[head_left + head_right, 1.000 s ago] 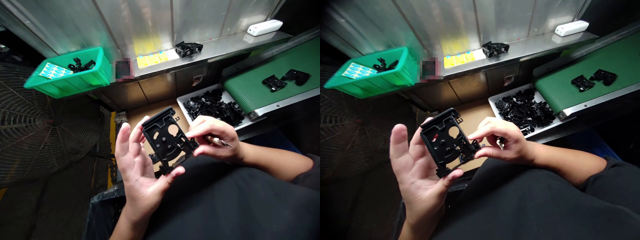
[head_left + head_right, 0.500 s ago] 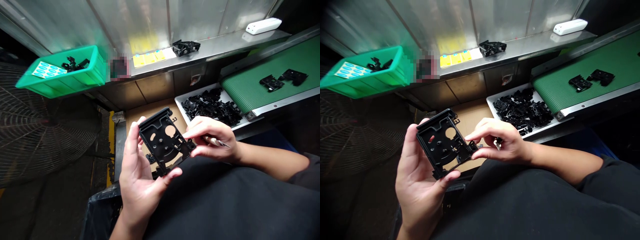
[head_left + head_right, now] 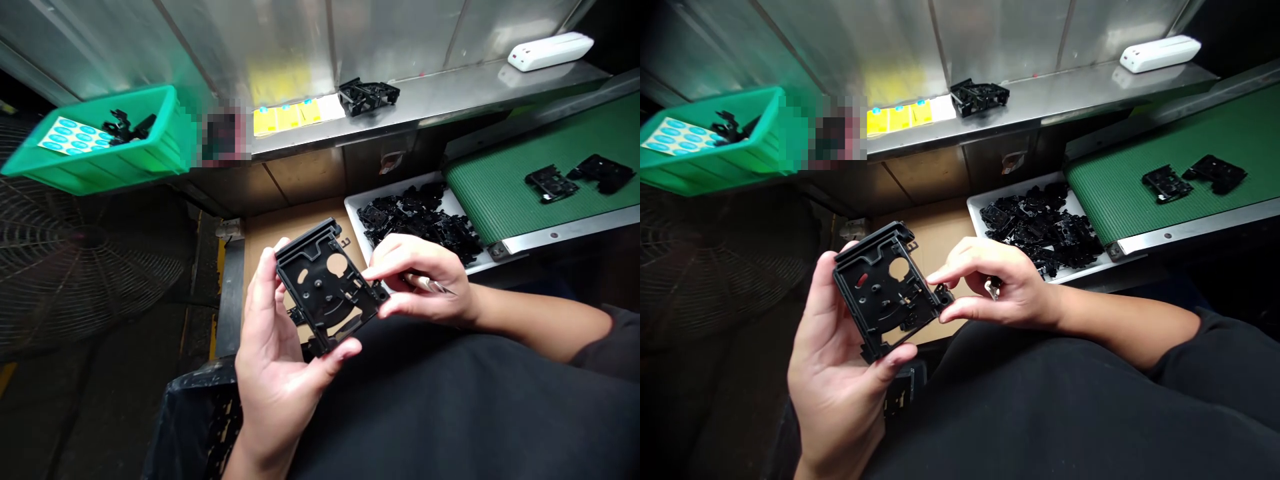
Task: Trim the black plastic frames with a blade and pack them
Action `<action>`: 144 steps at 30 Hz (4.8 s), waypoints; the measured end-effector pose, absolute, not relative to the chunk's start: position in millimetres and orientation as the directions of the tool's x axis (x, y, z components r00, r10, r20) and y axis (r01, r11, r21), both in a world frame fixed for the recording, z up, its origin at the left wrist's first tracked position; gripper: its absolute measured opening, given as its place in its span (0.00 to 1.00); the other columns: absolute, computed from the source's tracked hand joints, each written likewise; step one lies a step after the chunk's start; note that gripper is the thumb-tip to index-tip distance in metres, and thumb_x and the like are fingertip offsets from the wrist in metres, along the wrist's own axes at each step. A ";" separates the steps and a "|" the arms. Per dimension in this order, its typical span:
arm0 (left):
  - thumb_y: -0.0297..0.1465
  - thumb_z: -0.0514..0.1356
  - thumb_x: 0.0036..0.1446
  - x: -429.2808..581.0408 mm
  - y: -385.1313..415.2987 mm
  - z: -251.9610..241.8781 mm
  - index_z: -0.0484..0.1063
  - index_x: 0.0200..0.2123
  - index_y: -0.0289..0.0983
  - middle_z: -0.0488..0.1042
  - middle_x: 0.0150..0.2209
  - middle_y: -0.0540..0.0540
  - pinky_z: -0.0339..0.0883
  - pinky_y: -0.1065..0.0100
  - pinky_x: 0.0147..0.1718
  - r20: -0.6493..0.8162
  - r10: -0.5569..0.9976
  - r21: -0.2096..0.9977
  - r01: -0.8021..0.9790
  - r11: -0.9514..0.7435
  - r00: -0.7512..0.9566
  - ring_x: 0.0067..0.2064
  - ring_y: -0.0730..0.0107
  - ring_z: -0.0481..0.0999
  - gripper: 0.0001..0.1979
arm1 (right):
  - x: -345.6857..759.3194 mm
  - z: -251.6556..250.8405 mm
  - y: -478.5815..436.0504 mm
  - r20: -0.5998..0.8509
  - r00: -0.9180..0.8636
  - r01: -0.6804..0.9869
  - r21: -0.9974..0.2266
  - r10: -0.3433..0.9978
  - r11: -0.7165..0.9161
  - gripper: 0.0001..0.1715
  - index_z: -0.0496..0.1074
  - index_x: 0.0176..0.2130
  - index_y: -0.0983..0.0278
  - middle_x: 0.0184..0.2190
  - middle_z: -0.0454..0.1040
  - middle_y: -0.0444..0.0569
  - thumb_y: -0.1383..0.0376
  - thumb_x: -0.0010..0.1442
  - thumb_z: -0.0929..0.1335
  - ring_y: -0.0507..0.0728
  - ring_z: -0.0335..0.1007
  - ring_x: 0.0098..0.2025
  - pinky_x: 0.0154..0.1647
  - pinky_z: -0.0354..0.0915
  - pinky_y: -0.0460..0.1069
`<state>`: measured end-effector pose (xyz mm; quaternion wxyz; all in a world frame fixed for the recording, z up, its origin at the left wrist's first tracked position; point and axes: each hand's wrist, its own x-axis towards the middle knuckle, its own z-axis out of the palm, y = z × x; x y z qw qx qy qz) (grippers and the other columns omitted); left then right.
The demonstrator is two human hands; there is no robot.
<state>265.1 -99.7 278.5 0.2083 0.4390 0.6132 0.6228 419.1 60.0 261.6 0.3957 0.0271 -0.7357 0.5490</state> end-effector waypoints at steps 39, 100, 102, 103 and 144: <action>0.25 0.75 0.45 359.6 -77.0 287.3 0.56 0.69 0.52 0.51 0.74 0.51 0.67 0.63 0.63 0.202 0.730 0.968 0.248 -0.046 -0.652 0.74 0.50 0.47 0.52 | 474.8 252.9 109.1 0.637 -0.693 -0.556 -0.770 0.338 0.312 0.17 0.77 0.45 0.66 0.35 0.76 0.49 0.63 0.57 0.78 0.52 0.72 0.35 0.27 0.66 0.44; 0.26 0.79 0.35 364.1 -104.3 264.0 0.72 0.46 0.44 0.63 0.65 0.39 0.64 0.33 0.61 0.446 0.707 0.841 0.527 -0.121 -0.550 0.68 0.40 0.62 0.33 | 501.3 242.6 92.4 0.456 -0.847 -0.445 -0.889 0.273 0.104 0.16 0.77 0.46 0.66 0.37 0.73 0.48 0.71 0.57 0.77 0.49 0.62 0.28 0.23 0.62 0.45; 0.24 0.77 0.38 367.3 -104.2 265.8 0.72 0.44 0.43 0.60 0.67 0.39 0.63 0.33 0.62 0.419 0.712 0.867 0.481 -0.129 -0.563 0.68 0.40 0.61 0.29 | 500.5 242.3 91.6 0.455 -0.843 -0.444 -0.890 0.286 0.107 0.16 0.77 0.46 0.65 0.37 0.73 0.49 0.71 0.57 0.77 0.50 0.63 0.29 0.24 0.62 0.45; 0.22 0.77 0.39 369.1 -104.0 266.3 0.72 0.43 0.43 0.59 0.68 0.40 0.62 0.33 0.62 0.413 0.714 0.875 0.465 -0.137 -0.566 0.69 0.40 0.60 0.28 | 500.1 242.3 91.2 0.458 -0.840 -0.446 -0.888 0.292 0.110 0.17 0.77 0.46 0.65 0.37 0.73 0.49 0.71 0.57 0.77 0.50 0.64 0.30 0.24 0.63 0.45; 0.30 0.75 0.42 390.3 -106.1 270.1 0.59 0.67 0.56 0.56 0.72 0.55 0.66 0.45 0.65 0.323 0.618 0.913 0.408 -0.005 -0.716 0.72 0.41 0.54 0.51 | 490.7 240.7 94.3 0.616 -0.745 -0.593 -0.787 0.254 0.169 0.16 0.77 0.43 0.67 0.36 0.76 0.48 0.66 0.55 0.79 0.53 0.73 0.37 0.37 0.73 0.49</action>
